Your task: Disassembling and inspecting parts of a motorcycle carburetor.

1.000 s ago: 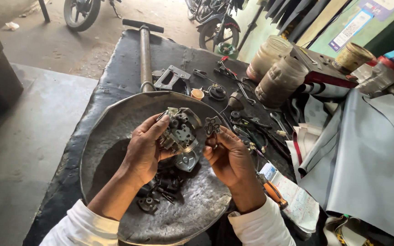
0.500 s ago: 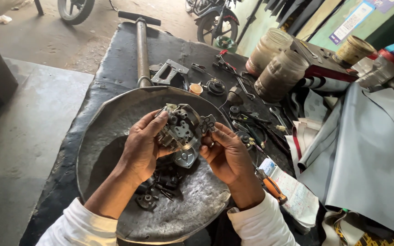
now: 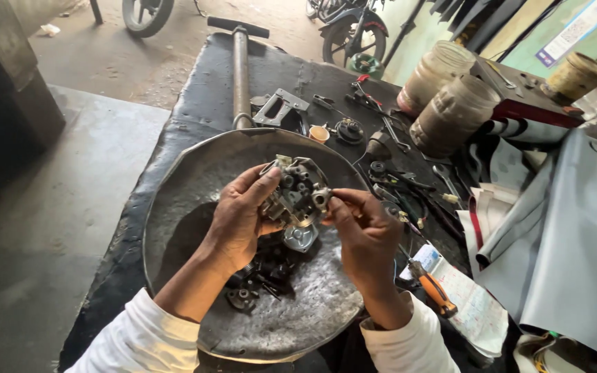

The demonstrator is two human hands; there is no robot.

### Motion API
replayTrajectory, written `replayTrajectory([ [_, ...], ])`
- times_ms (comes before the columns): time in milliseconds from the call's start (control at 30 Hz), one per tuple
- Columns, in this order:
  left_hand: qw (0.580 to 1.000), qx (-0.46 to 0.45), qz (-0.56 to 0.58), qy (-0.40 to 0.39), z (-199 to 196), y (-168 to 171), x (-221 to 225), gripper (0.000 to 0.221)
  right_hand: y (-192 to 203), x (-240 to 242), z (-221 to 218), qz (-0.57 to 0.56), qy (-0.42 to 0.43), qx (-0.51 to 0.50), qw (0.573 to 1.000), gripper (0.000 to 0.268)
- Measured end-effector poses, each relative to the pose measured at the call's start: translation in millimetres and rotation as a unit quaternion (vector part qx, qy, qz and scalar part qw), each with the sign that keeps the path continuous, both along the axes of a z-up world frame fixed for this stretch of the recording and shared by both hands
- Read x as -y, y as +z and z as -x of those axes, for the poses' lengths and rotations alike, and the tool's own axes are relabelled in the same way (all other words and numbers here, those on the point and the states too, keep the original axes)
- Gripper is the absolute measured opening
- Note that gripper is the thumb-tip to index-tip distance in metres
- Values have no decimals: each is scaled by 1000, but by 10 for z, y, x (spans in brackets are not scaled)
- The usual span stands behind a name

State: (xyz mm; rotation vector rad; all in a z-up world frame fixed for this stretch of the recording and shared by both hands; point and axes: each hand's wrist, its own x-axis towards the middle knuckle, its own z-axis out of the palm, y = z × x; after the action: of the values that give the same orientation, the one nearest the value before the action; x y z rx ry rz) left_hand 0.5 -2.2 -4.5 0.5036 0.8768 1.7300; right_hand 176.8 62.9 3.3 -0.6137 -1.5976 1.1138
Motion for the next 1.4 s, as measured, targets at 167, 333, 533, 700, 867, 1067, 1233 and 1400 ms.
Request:
replayTrajectory([
  [167, 1000, -14, -6, -7, -28, -6, 10, 38, -76, 57, -4, -115, -62, 67, 989, 10],
  [333, 999, -27, -17, -5, -47, -7, 13, 38, -40, 112, 19, -247, -110, 118, 956, 11],
  [533, 998, -46, -47, 13, -33, -73, -11, 40, -18, 156, 28, -317, -118, 152, 929, 15],
  [700, 991, -99, -85, 24, -37, -88, -13, 39, 3, 187, 34, -322, -117, 174, 923, 18],
  [867, 985, -101, -135, 32, -33, -128, -40, 35, 60, 188, 31, -321, -97, 187, 923, 19],
  [1067, 971, -190, -134, 58, -55, -131, -29, 35, 44, 142, 4, -368, -101, 196, 903, 17],
  [1233, 964, -229, -125, 50, -50, -27, 24, 50, 7, 54, -35, -326, -79, 184, 924, 16],
  [1400, 952, -295, -51, 61, -58, -28, 13, 62, 99, 146, 20, -314, -64, 165, 933, 14],
])
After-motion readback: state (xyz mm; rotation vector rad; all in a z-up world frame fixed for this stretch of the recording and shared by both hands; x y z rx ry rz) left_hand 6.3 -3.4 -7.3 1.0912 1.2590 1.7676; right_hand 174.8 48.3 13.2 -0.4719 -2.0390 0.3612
